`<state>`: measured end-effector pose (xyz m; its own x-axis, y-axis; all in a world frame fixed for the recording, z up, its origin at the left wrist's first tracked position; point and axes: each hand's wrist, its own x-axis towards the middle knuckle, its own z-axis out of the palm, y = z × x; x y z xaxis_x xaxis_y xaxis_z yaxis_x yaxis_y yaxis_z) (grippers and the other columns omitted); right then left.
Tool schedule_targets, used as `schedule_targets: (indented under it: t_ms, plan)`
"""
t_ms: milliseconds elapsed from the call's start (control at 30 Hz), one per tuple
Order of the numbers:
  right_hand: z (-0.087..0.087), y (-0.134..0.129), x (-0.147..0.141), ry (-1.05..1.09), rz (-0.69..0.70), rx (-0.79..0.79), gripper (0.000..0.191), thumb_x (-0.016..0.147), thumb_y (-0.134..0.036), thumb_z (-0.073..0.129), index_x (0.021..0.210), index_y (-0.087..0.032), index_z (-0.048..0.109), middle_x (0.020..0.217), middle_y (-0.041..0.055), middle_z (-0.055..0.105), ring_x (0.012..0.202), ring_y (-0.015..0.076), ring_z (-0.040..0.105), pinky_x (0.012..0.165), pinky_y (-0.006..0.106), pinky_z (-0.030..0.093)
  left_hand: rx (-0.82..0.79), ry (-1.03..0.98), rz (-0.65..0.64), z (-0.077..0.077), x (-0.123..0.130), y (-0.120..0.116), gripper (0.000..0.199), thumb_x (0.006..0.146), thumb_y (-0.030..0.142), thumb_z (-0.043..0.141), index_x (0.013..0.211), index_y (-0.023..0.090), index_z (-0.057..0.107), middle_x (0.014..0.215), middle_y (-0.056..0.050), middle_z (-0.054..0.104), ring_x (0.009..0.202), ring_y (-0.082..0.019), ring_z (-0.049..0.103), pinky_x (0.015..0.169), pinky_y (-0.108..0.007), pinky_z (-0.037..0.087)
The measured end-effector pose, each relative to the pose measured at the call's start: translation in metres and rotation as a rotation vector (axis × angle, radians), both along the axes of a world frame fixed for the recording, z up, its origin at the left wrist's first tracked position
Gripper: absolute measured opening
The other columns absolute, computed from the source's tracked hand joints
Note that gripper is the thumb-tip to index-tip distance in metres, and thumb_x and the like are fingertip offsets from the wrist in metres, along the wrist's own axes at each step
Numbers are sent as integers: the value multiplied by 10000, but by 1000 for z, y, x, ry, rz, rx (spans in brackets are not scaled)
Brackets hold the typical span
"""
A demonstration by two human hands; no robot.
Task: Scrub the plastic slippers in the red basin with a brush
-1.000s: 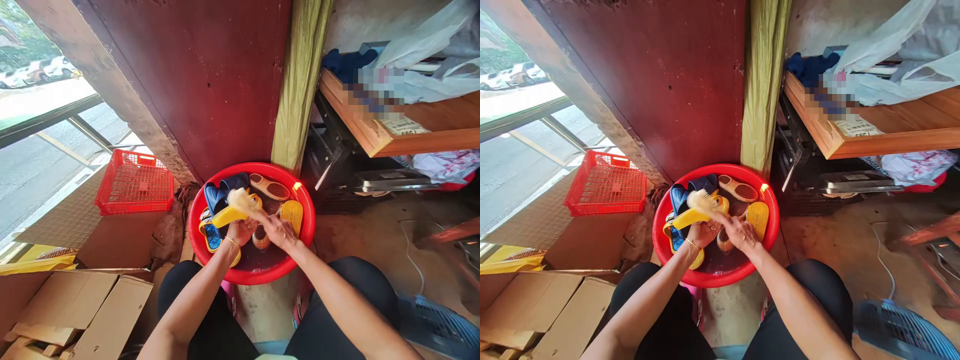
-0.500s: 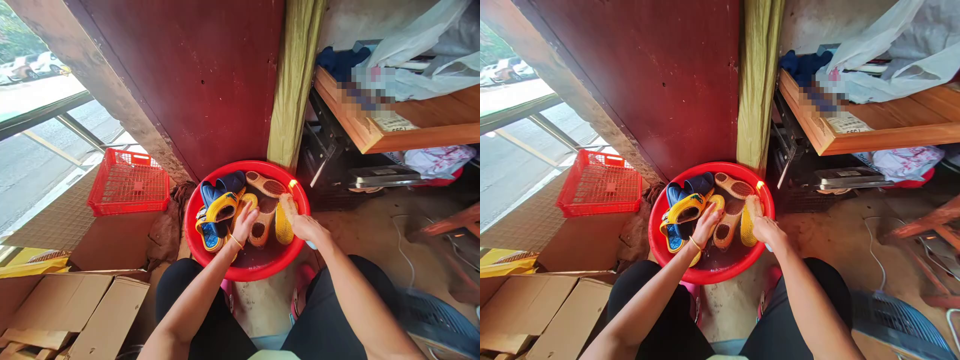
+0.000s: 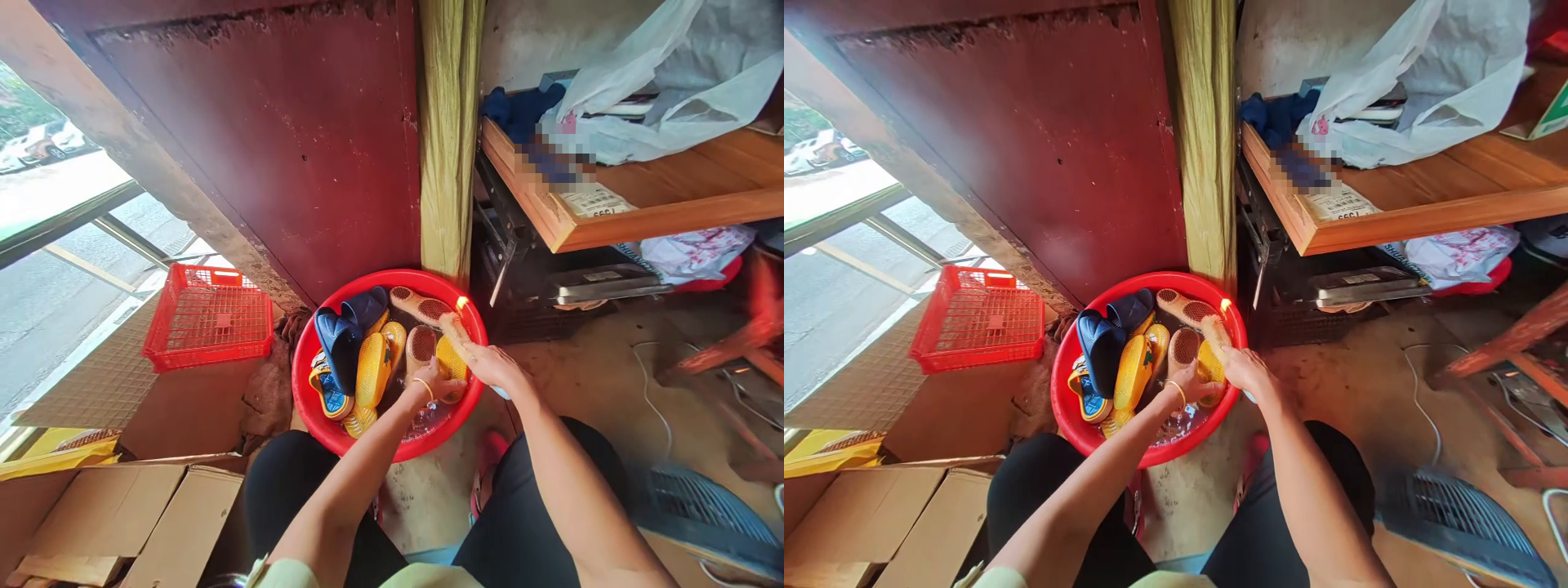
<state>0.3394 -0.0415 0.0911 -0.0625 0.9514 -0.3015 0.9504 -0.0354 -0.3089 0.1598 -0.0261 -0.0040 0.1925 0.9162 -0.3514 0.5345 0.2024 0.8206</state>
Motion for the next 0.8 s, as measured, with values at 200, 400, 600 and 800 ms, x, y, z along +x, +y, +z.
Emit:
schedule_targets:
  t_ms: [200, 400, 600, 800]
  plan:
    - [-7, 0, 4, 29, 21, -42, 528, 971, -299, 395, 1487, -264, 505, 1257, 135, 711, 1089, 282, 693, 889, 364, 491, -17, 54, 129, -2, 29, -7, 1114, 534, 277, 899, 1476, 49, 350, 1449, -352, 449, 1367, -494, 429, 1125, -537, 290]
    - [-3, 5, 0, 45, 62, -22, 579, 963, -249, 401, 1541, -236, 413, 1161, 143, 745, 987, 264, 726, 805, 340, 508, 228, -195, 184, 34, -9, -11, 945, 618, 228, 831, 1458, 189, 400, 1518, -178, 446, 1431, -388, 371, 1200, -474, 243]
    - [3, -24, -51, 119, 180, 92, 560, 984, -251, 378, 1543, -254, 405, 1249, 111, 713, 1129, 215, 671, 927, 303, 481, 413, -183, 170, 52, -64, -33, 955, 578, 198, 841, 1444, 186, 439, 1510, -180, 450, 1446, -390, 345, 1236, -489, 182]
    - [-16, -85, -122, 17, 262, 62, 588, 995, -272, 331, 1572, -382, 314, 1199, 117, 705, 1003, 267, 713, 846, 382, 519, 579, -8, 211, 26, -111, -58, 1022, 649, 187, 775, 1541, 145, 278, 1536, -214, 416, 1408, -368, 415, 1198, -489, 281]
